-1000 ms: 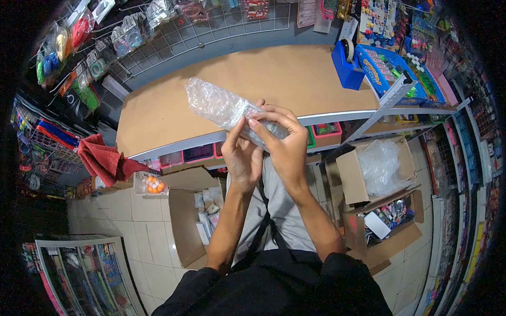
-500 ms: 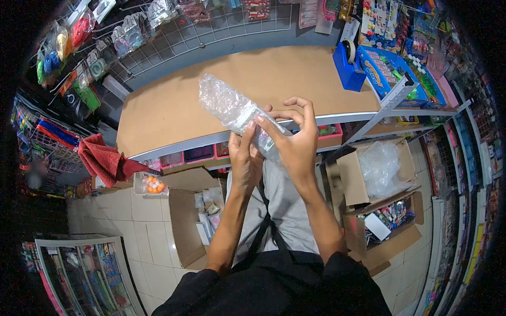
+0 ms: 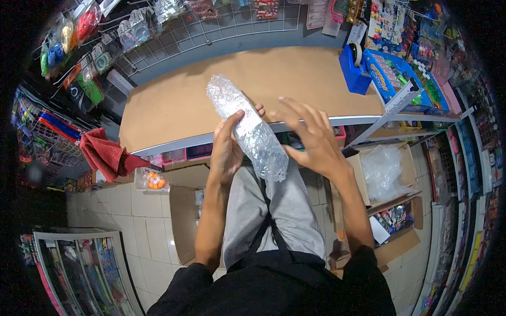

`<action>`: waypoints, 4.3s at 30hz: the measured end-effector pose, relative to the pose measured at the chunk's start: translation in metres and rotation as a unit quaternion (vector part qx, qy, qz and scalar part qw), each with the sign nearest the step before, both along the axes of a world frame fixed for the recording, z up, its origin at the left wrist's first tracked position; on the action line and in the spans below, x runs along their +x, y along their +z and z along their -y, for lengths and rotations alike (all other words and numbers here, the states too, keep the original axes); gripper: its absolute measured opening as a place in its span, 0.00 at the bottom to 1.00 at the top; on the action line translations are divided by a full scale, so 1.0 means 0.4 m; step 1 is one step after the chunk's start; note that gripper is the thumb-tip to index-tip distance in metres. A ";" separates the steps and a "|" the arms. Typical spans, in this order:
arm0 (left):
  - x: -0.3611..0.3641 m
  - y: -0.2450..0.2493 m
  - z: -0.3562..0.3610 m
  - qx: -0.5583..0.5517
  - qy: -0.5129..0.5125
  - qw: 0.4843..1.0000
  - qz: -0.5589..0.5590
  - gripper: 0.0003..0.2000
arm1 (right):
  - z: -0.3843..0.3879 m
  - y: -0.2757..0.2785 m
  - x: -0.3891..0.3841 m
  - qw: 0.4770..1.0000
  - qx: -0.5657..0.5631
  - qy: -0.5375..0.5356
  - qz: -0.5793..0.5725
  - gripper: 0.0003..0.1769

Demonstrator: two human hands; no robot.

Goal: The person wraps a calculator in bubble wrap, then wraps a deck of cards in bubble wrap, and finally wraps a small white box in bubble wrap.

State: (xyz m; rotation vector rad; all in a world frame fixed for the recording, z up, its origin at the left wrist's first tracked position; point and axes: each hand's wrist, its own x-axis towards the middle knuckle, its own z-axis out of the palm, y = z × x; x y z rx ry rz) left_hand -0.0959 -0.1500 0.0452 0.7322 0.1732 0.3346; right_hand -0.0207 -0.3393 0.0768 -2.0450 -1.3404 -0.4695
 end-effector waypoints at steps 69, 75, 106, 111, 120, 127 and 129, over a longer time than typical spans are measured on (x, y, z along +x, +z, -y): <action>-0.084 -0.032 0.056 0.176 -0.128 0.976 -0.012 0.22 | -0.130 0.027 0.075 0.841 0.194 0.085 -0.497 0.17; -0.089 -0.032 0.061 0.144 -0.109 0.983 -0.022 0.22 | -0.081 0.026 -0.001 0.724 0.297 0.035 -0.621 0.17; -0.084 -0.070 0.050 0.091 -0.115 0.989 -0.031 0.06 | -0.042 -0.077 -0.021 0.784 0.177 0.061 -0.592 0.10; -0.084 -0.090 0.064 0.059 -0.045 0.997 0.020 0.07 | -0.034 -0.103 -0.013 0.832 0.182 0.070 -0.519 0.07; -0.098 -0.094 0.066 -0.004 -0.022 0.999 -0.025 0.06 | -0.012 -0.098 -0.020 0.810 0.180 0.085 -0.552 0.09; -0.090 -0.099 0.077 0.059 -0.002 0.997 -0.050 0.09 | 0.002 -0.106 -0.025 0.805 0.176 0.048 -0.565 0.18; -0.088 -0.100 0.080 0.090 -0.002 0.993 -0.079 0.12 | 0.004 -0.103 -0.027 0.810 0.176 0.046 -0.558 0.24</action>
